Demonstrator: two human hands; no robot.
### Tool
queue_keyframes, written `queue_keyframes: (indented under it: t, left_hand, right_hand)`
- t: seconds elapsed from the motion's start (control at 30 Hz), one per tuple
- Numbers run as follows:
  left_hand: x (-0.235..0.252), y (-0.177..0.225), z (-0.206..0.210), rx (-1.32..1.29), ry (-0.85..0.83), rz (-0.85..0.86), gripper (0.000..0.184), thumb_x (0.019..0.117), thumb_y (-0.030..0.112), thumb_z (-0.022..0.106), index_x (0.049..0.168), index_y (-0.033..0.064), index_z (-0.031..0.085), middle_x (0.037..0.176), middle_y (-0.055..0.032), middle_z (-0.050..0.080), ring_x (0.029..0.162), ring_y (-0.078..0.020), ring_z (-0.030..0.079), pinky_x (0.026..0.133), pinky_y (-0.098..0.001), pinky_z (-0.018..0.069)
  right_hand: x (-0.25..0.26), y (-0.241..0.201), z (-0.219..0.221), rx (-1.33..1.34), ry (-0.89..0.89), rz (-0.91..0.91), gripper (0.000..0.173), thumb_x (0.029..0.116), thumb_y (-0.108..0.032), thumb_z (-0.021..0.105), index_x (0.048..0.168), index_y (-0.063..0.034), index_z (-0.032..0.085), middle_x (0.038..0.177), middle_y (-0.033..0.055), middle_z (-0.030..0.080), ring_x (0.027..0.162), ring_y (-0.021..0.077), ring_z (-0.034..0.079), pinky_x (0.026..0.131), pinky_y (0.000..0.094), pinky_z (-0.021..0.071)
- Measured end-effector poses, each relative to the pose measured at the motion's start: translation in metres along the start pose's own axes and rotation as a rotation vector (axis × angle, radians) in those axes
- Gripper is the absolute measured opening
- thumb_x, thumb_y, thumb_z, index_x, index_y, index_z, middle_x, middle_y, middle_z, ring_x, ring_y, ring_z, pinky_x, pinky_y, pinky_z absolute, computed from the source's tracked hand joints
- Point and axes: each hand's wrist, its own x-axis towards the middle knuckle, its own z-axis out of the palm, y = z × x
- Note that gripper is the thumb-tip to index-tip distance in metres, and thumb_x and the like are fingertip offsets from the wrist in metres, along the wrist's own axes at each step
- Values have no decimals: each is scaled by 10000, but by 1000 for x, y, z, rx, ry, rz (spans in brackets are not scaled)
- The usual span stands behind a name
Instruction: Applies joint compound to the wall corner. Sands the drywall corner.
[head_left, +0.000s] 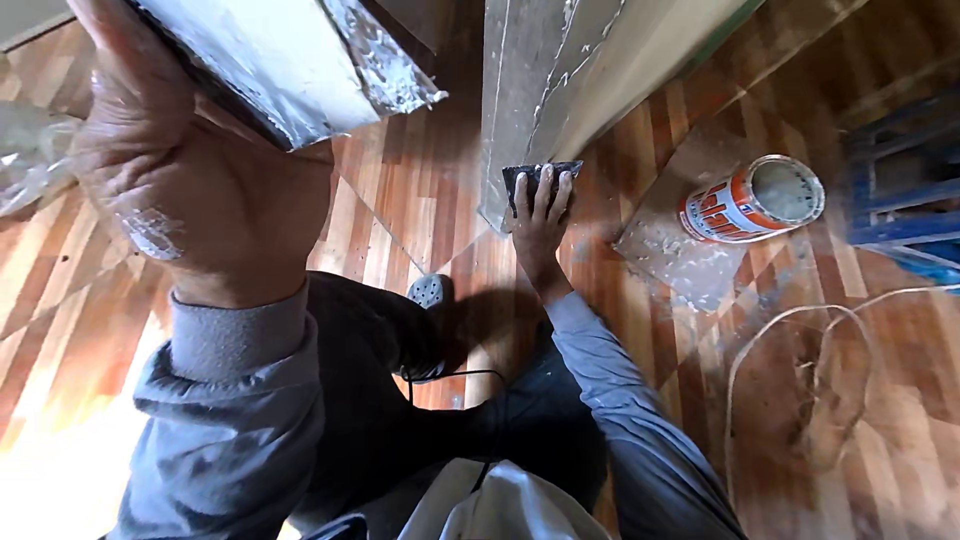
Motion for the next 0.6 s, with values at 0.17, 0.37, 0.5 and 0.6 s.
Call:
queue_keyframes:
  t: [0.17,0.37,0.5,0.6]
  left_hand:
    - [-4,6,-7,26,-21,15,445,1113,236,164,1128,39,563,1044,-115,659,925,-193,672,898,-370,585]
    - [-5,5,-1,-5,-7,17,441,1120,222,137,1121,50,543,1037,-108,651,929,-189,669,893,-366,583]
    - [0,5,-3,17,-5,38,419,1119,210,138,1142,76,534,1073,-93,660,1019,-200,669,951,-420,565]
    - [7,5,-6,-15,-25,53,384,1125,217,158,1196,86,511,1137,-108,648,1085,-229,654,978,-458,552]
  right_hand:
    - [-26,7,9,23,-164,-28,808,907,-1,646,1621,-166,305,1695,210,129,1538,473,135,1178,685,202]
    - [-81,5,15,78,-491,87,813,909,7,581,1634,-197,276,1715,133,129,1572,398,86,1229,620,179]
    - [-102,-8,-30,583,-585,530,505,1037,-71,419,1541,-38,437,1495,182,534,1379,293,520,1154,433,422]
    - [-71,-20,-79,1096,-366,959,403,1093,-167,423,1424,41,523,1233,205,667,1090,211,685,972,361,572]
